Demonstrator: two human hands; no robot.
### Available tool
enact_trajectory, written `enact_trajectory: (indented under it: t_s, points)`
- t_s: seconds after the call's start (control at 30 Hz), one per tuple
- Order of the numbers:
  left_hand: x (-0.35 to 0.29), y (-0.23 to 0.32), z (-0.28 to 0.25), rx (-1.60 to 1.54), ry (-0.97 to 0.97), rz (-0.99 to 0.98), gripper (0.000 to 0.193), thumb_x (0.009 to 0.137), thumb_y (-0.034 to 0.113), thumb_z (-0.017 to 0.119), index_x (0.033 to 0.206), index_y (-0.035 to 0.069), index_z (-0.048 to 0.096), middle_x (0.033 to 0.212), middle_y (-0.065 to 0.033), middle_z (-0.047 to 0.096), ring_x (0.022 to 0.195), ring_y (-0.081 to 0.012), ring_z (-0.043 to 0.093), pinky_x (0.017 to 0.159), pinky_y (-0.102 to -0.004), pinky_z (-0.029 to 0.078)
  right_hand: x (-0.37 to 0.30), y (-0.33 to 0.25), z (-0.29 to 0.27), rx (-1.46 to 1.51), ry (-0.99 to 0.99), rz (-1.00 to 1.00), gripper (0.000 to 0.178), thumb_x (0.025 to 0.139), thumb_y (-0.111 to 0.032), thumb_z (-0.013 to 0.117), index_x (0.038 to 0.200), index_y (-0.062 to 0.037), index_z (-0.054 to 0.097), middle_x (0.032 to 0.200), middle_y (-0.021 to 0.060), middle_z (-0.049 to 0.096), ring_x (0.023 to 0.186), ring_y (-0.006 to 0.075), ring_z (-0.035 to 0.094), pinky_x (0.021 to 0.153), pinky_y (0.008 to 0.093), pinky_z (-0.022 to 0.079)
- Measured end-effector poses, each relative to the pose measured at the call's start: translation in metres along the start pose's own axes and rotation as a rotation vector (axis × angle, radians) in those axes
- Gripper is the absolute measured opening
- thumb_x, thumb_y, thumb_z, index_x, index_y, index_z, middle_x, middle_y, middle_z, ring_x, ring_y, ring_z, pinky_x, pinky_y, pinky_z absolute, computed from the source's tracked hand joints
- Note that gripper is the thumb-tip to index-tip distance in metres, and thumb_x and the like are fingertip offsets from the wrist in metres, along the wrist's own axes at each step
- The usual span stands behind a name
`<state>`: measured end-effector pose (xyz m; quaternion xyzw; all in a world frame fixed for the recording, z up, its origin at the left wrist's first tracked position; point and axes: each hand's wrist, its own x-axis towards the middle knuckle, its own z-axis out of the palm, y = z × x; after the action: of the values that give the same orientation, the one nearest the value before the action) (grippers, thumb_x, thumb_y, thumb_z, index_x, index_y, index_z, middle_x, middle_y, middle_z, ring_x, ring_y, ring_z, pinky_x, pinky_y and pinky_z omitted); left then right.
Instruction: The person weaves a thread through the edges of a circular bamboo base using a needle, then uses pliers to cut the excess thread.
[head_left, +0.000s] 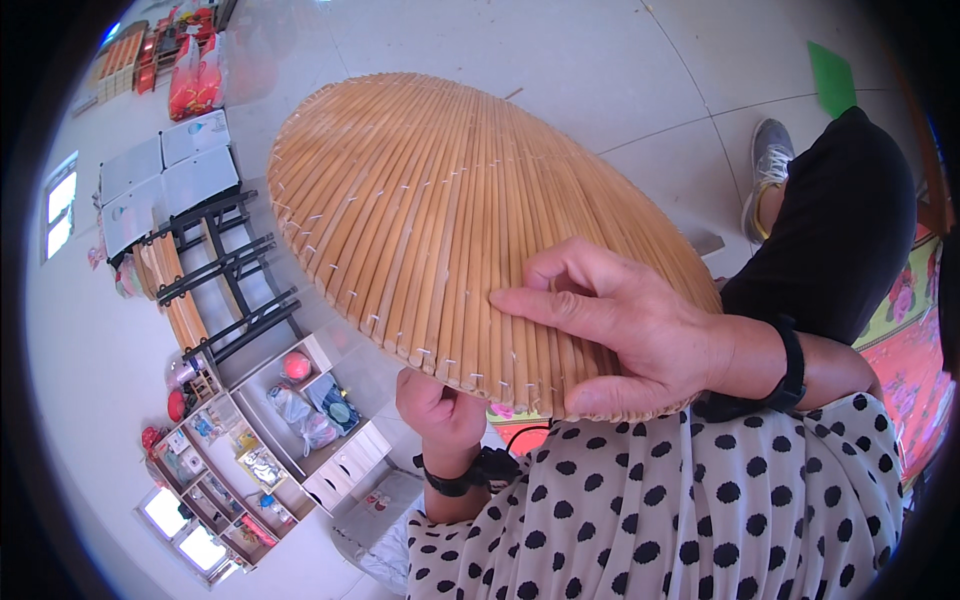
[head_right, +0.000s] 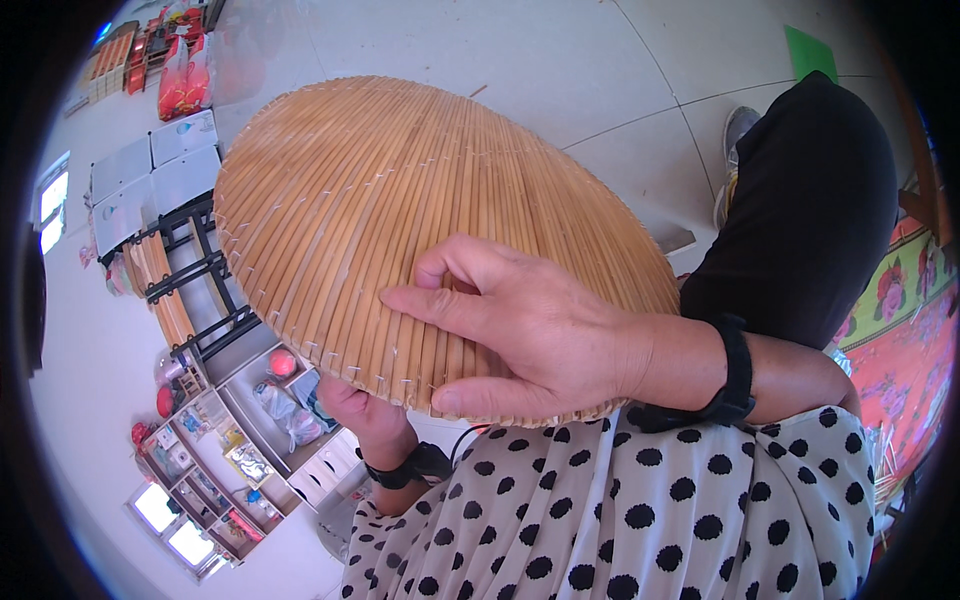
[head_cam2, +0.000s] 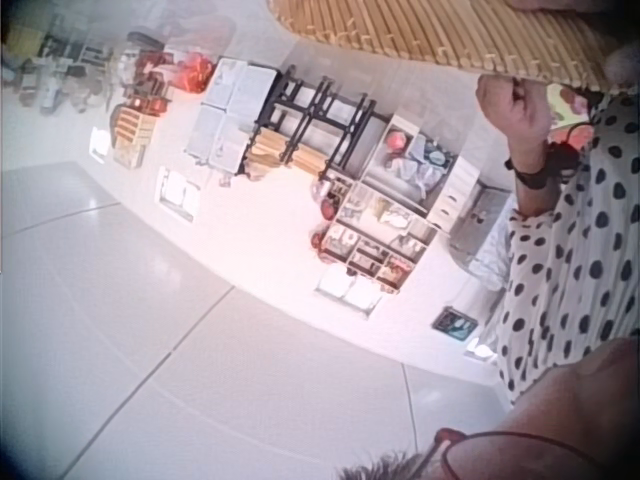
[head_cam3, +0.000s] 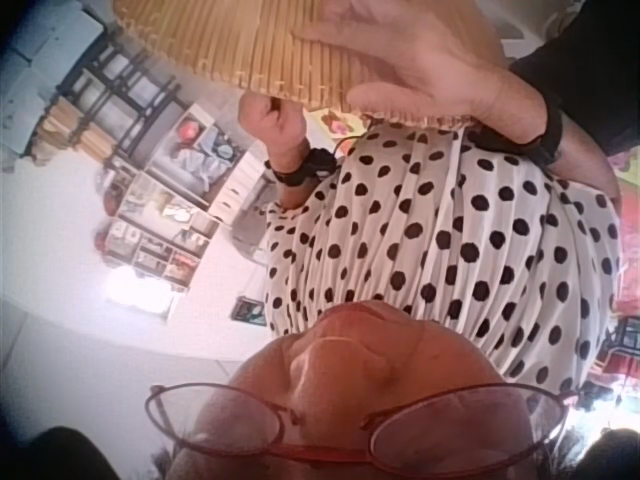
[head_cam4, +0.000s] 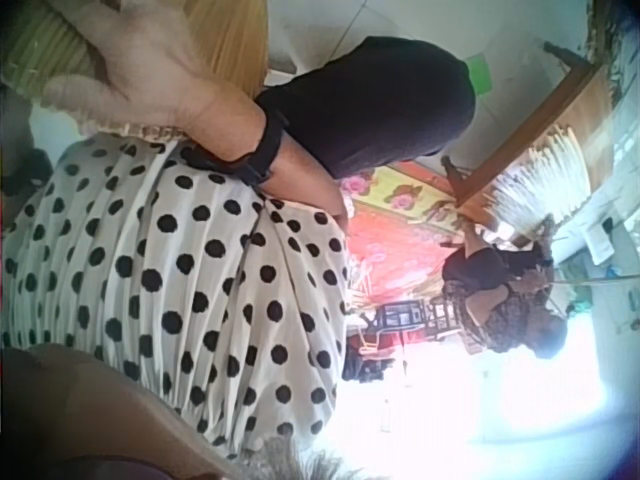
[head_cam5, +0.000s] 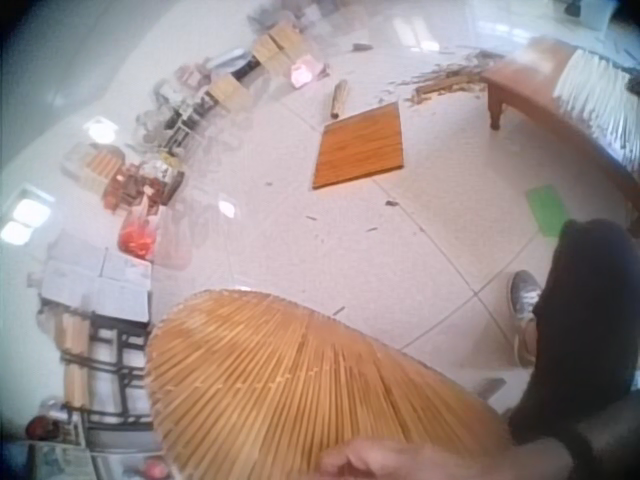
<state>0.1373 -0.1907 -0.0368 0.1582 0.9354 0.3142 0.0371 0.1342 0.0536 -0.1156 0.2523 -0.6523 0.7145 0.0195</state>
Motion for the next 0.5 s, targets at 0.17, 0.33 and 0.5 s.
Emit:
enact_trajectory:
  t_s: [0.17,0.33,0.5]
  points:
    - [0.0012,0.0031,0.0026,0.056,0.042,0.001,0.024,0.077,0.011,0.072,0.099,0.0,0.075,0.096,-0.0142,0.076,0.08,-0.0278,0.073,0.074,-0.0325,0.054,0.003,-0.0044,-0.004,-0.004,-0.021,-0.007,0.097,0.073,-0.064,0.078,0.139,0.0027,0.053,0.115,0.0158,0.05,0.097,0.0281,0.057,0.083,0.0352,0.05]
    - [-0.0004,-0.0022,0.0065,0.071,0.084,0.007,0.027,0.079,0.013,0.072,0.101,0.0,0.075,0.104,-0.0155,0.075,0.091,-0.0315,0.072,0.083,-0.0365,0.053,0.0043,-0.0052,-0.0034,0.003,-0.033,0.007,0.098,0.068,-0.058,0.084,0.138,0.0025,0.053,0.115,0.016,0.05,0.097,0.0285,0.058,0.082,0.0355,0.051]
    - [-0.0032,-0.0051,0.0059,0.058,0.079,0.016,0.027,0.079,0.014,0.072,0.102,0.0,0.075,0.107,-0.0157,0.074,0.096,-0.0325,0.072,0.088,-0.0369,0.053,0.0047,-0.0068,-0.0025,-0.002,-0.031,0.034,0.092,0.068,-0.05,0.085,0.136,0.0029,0.055,0.115,0.017,0.051,0.097,0.03,0.059,0.083,0.0362,0.052]
